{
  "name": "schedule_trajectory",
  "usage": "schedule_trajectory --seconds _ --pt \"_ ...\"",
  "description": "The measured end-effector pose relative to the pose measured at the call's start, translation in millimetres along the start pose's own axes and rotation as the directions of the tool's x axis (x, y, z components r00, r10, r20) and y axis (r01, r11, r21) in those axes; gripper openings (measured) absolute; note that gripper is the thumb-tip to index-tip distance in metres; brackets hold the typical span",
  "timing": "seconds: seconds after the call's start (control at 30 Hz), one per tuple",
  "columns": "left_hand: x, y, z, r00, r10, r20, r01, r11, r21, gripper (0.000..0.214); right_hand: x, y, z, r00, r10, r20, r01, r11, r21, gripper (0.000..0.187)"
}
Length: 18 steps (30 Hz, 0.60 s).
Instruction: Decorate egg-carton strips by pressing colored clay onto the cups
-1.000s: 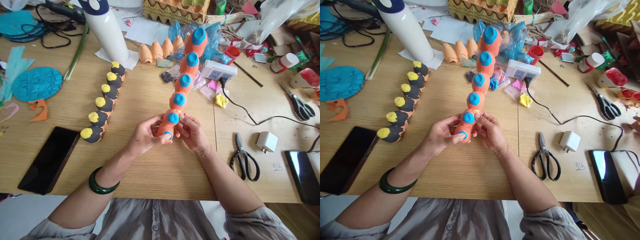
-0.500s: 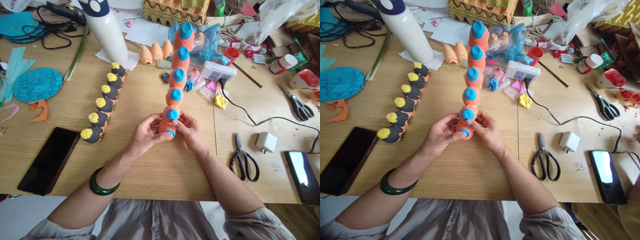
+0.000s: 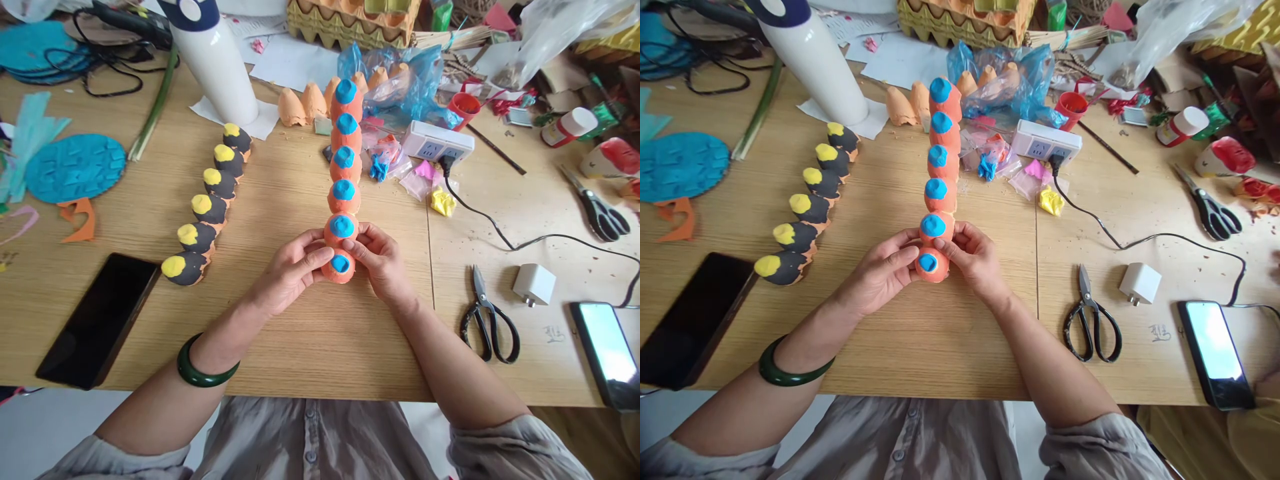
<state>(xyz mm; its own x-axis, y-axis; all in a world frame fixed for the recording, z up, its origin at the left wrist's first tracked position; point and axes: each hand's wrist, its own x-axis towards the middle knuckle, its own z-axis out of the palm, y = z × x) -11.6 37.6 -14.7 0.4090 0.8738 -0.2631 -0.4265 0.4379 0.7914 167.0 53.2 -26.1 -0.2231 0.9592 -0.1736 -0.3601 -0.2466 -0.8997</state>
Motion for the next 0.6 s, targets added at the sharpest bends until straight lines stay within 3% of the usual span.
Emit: schedule_trajectory --seconds 0.6 --pt "2.1 -2.2 -4.7 0.996 -0.086 0.021 0.088 0.992 -0.089 0.037 -4.4 1.1 0.5 0.997 -0.079 0.009 0.079 0.987 -0.138 0.042"
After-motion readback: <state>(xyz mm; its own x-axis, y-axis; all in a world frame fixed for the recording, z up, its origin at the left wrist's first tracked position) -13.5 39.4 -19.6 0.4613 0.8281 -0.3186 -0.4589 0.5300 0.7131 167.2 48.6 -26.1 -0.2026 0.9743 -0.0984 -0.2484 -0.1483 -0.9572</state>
